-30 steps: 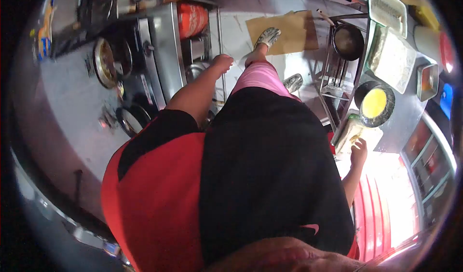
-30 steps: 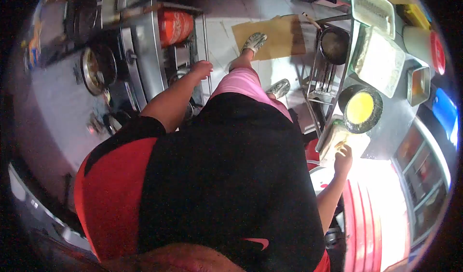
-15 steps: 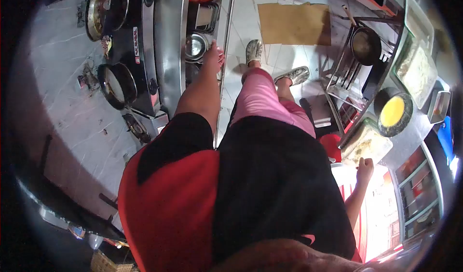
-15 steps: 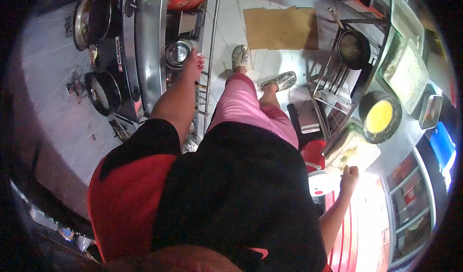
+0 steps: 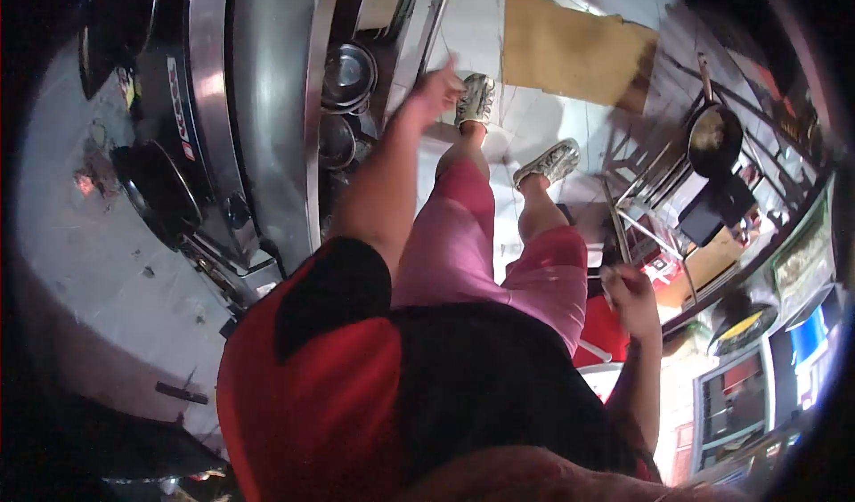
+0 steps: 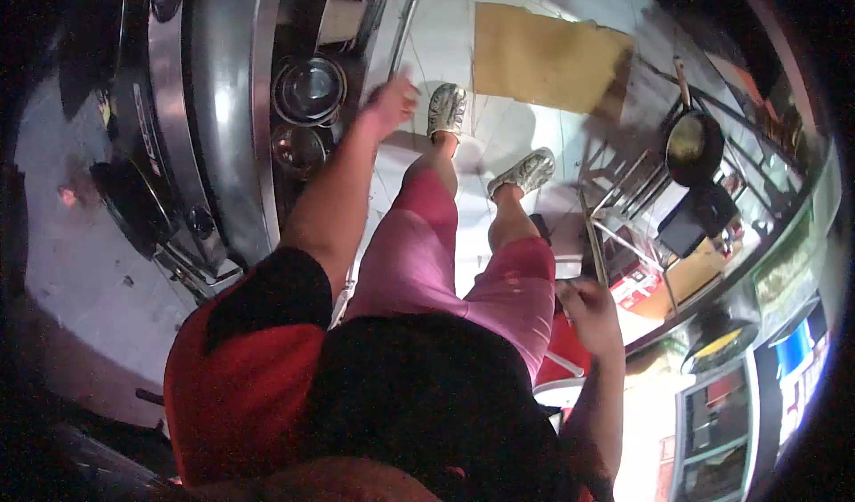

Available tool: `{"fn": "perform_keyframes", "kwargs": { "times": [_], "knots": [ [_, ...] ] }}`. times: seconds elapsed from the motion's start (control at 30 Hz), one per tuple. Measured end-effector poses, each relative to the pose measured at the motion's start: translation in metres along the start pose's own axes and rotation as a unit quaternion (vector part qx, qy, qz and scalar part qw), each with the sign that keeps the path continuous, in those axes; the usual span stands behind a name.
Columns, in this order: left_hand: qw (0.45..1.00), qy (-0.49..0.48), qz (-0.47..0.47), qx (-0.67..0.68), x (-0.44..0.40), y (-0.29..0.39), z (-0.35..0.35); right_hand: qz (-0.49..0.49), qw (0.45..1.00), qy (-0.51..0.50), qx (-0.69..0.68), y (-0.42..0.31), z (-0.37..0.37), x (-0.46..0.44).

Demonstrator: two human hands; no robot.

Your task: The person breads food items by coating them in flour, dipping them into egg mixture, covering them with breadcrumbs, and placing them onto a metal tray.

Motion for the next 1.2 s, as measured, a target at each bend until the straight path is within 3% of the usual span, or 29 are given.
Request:
{"fn": "perform_keyframes", "kwargs": {
  "times": [0.03,0.13,0.17,0.2,0.23,0.27,0.3,0.4,0.47,0.57,0.67,0.73,0.83,0.93,1.1,1.2],
  "knots": [
    [0.993,-0.017,-0.015,-0.12,0.001,-0.008,-0.024,0.087,0.993,-0.022,0.075,-0.023,-0.012,-0.048],
    [0.917,-0.105,-0.104,-0.371,0.02,-0.045,-0.084,0.045,0.991,-0.07,0.105,-0.08,-0.048,-0.178],
    [0.903,-0.143,-0.129,-0.384,0.025,-0.061,-0.098,0.11,0.971,-0.023,0.211,-0.106,-0.059,-0.22],
    [0.886,-0.181,-0.154,-0.398,0.023,-0.079,-0.111,0.165,0.961,-0.033,0.219,-0.127,-0.075,-0.261],
    [0.864,-0.239,-0.142,-0.42,0.009,-0.101,-0.123,0.163,0.957,-0.065,0.231,-0.158,-0.091,-0.297],
    [0.839,-0.283,-0.164,-0.434,-0.012,-0.125,-0.135,0.192,0.968,-0.03,0.159,-0.202,-0.117,-0.307],
    [0.813,-0.326,-0.187,-0.445,-0.032,-0.148,-0.146,0.209,0.957,-0.057,0.193,-0.233,-0.142,-0.337],
    [0.748,-0.272,-0.17,-0.581,-0.002,-0.089,-0.148,0.27,0.931,-0.102,0.224,-0.329,-0.219,-0.388],
    [0.748,-0.26,-0.198,-0.577,-0.015,-0.073,-0.151,0.303,0.928,-0.097,0.193,-0.37,-0.265,-0.4],
    [0.752,-0.237,-0.25,-0.562,-0.034,-0.04,-0.161,0.275,0.932,-0.148,0.183,-0.397,-0.319,-0.442],
    [0.764,-0.206,-0.279,-0.545,-0.047,-0.021,-0.157,0.268,0.921,-0.279,0.056,-0.419,-0.366,-0.473],
    [0.772,-0.195,-0.288,-0.532,-0.05,-0.023,-0.153,0.251,0.946,-0.182,0.098,-0.42,-0.367,-0.471],
    [0.781,-0.189,-0.291,-0.519,-0.044,-0.037,-0.143,0.252,0.937,-0.202,0.137,-0.433,-0.379,-0.49],
    [0.786,-0.193,-0.303,-0.503,-0.036,-0.049,-0.138,0.275,0.933,-0.145,0.183,-0.431,-0.367,-0.462],
    [0.793,-0.191,-0.335,-0.472,-0.019,-0.054,-0.122,0.297,0.939,-0.113,0.132,-0.432,-0.374,-0.477],
    [0.798,-0.219,-0.214,-0.519,-0.006,-0.028,-0.111,0.274,0.944,-0.142,0.114,-0.424,-0.347,-0.451]
  ]
}}
Point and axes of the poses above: each hand's wrist, its own x-axis away from the middle knuckle, its own z-axis out of the back of the hand, y = z × x, the point moved 5 cm from there along -x, towards the middle knuckle, and after that the axes turned 7 degrees about x, right-handed, at the moved point
